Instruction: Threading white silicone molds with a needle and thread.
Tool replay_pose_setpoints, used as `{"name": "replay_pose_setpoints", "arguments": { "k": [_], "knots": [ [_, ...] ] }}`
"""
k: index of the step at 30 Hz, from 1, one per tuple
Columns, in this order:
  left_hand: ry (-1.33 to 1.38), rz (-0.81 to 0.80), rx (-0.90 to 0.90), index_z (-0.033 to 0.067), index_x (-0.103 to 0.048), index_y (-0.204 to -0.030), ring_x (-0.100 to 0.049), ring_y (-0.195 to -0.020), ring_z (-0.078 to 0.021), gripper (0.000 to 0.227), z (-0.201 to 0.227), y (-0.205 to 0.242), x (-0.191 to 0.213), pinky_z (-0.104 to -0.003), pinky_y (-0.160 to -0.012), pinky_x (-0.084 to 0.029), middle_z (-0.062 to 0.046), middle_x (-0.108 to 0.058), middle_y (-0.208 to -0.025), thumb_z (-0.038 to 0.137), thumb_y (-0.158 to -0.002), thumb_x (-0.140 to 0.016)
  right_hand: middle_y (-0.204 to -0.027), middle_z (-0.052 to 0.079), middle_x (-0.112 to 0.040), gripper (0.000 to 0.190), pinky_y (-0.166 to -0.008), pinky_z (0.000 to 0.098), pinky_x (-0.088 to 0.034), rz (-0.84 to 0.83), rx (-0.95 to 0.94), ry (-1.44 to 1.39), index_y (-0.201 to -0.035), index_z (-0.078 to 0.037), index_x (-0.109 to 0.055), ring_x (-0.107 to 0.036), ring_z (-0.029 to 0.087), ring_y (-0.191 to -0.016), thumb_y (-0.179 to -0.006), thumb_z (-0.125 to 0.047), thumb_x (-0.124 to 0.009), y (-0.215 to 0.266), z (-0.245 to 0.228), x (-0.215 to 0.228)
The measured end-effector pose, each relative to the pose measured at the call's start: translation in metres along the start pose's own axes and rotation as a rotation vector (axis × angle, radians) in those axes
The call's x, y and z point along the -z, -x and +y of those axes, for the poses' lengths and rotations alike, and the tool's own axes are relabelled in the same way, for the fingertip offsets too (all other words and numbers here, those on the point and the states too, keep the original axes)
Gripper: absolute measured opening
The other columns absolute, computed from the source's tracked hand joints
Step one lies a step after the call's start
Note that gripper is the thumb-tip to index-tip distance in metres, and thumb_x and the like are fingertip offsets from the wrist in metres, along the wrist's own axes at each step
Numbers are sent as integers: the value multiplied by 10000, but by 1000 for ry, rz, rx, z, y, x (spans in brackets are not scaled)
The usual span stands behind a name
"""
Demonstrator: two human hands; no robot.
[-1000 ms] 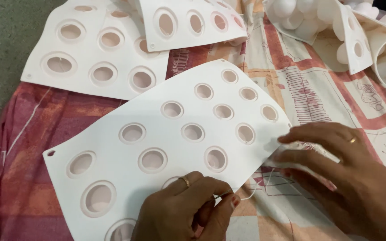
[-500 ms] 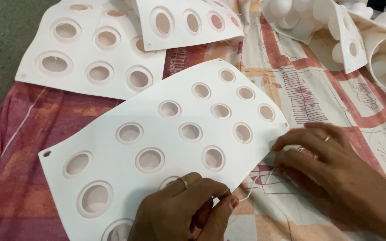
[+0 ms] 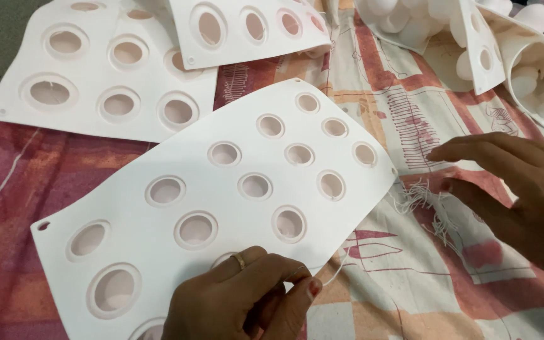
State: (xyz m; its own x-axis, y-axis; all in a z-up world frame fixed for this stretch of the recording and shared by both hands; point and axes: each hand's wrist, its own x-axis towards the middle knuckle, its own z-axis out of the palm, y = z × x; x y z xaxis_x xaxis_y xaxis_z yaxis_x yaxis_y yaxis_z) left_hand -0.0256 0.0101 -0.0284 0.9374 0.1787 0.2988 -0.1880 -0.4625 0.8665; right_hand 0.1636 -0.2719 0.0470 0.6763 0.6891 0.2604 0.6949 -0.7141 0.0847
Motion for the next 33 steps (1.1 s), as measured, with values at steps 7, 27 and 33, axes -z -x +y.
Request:
{"name": "replay_pose_setpoints", "arguments": {
  "k": [7, 27, 33],
  "knots": [
    [80, -62, 28, 169, -782, -833, -627, -528, -55, 76, 6, 1, 0, -245, -481, -499, 49, -653, -622, 216, -825, -841, -1264, -32, -720, 318, -901, 260, -609, -39, 96, -580, -1229, -159, -696, -700, 143, -1151, -911, -159, -684, 40, -64, -14],
    [225, -97, -23, 166, -785, -931, -730, -631, -74, 74, 12, 5, -8, -243, -558, -568, -13, -728, -722, 218, -882, -766, -954, 22, -796, 199, -788, 264, -614, -51, -31, -922, -996, -102, -802, -780, 129, -916, -812, -154, -856, 50, -105, -22],
    [224, -104, 59, 181, -784, -862, -731, -651, -76, 146, 12, 6, -5, -241, -595, -569, 6, -726, -717, 107, -873, -659, -963, 181, -693, 95, -786, 401, -637, -61, -313, -1300, -982, 74, -730, -732, 259, -911, -887, 73, -732, 53, -100, -29]
  ]
}}
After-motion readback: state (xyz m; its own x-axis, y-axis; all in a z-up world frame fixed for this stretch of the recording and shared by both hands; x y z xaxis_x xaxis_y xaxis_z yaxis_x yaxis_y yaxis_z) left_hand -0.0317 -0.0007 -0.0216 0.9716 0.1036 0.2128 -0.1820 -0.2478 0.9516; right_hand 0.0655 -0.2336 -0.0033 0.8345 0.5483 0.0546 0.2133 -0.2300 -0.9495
